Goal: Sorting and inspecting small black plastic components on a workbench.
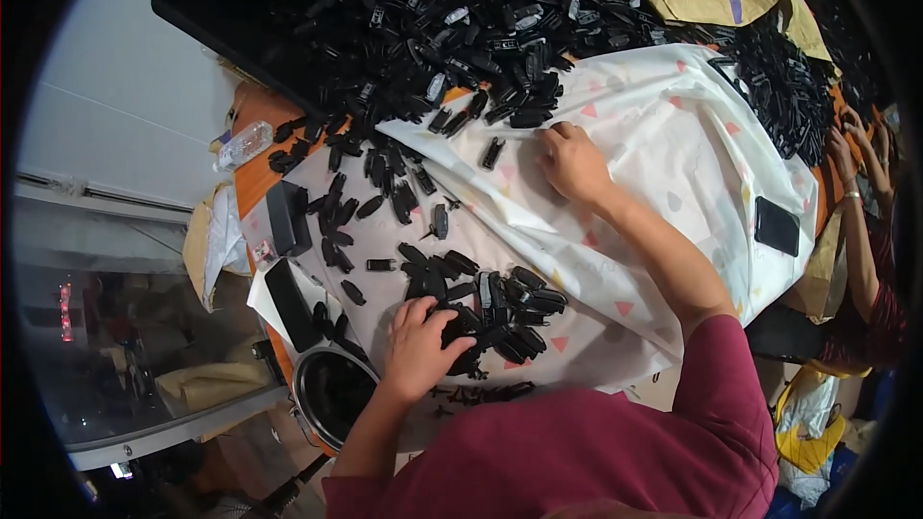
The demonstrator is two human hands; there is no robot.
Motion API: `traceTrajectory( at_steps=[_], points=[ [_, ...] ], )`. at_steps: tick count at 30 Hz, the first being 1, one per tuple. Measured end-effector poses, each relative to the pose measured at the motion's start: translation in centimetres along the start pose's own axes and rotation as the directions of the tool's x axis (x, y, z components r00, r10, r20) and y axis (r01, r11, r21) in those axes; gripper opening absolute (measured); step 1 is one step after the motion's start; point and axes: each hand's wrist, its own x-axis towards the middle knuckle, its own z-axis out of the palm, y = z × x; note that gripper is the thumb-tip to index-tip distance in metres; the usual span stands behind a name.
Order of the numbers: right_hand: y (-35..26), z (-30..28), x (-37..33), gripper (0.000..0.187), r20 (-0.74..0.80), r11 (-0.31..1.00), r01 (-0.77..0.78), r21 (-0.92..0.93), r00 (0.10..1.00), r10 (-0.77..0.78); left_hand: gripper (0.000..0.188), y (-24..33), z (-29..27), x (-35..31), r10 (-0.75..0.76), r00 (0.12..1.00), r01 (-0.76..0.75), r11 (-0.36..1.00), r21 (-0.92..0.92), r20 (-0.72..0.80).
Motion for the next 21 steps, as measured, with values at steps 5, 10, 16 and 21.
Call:
traceTrajectory(
  at_steps=[5, 10, 16, 21],
  points=[
    [-0.5, -0.6, 2.6, 0.024, -0.016, 0.999, -0.044, 0.011, 0.999, 0.044, 0.035, -0.9, -1.7, 2.4, 0.089, 0.996, -0.087, 0.993, 0.075, -0.017],
    [-1.8, -1.0, 5.3, 0.02, -0.031, 0.937, -0.144, -0.319, 0.99, 0.141, 0.03, 0.2, -1.3, 1.3, 0.041, 0.992, -0.051, 0.995, 0.082, 0.123],
    [0.1, -0.8, 5.9, 0.027, 0.139, 0.957, -0.115, -0.265, 0.978, 0.156, 0.023, -0.5, -0.3, 0.5, 0.104, 0.993, -0.106, 0.994, -0.037, -0.055],
    [0.3, -1.0, 4.7, 0.034, 0.104, 0.987, -0.134, -0.091, 0.984, 0.143, 0.017, -0.6, -0.1, 1.0, -0.135, 0.991, 0.075, 0.644, -0.761, -0.017]
  ],
)
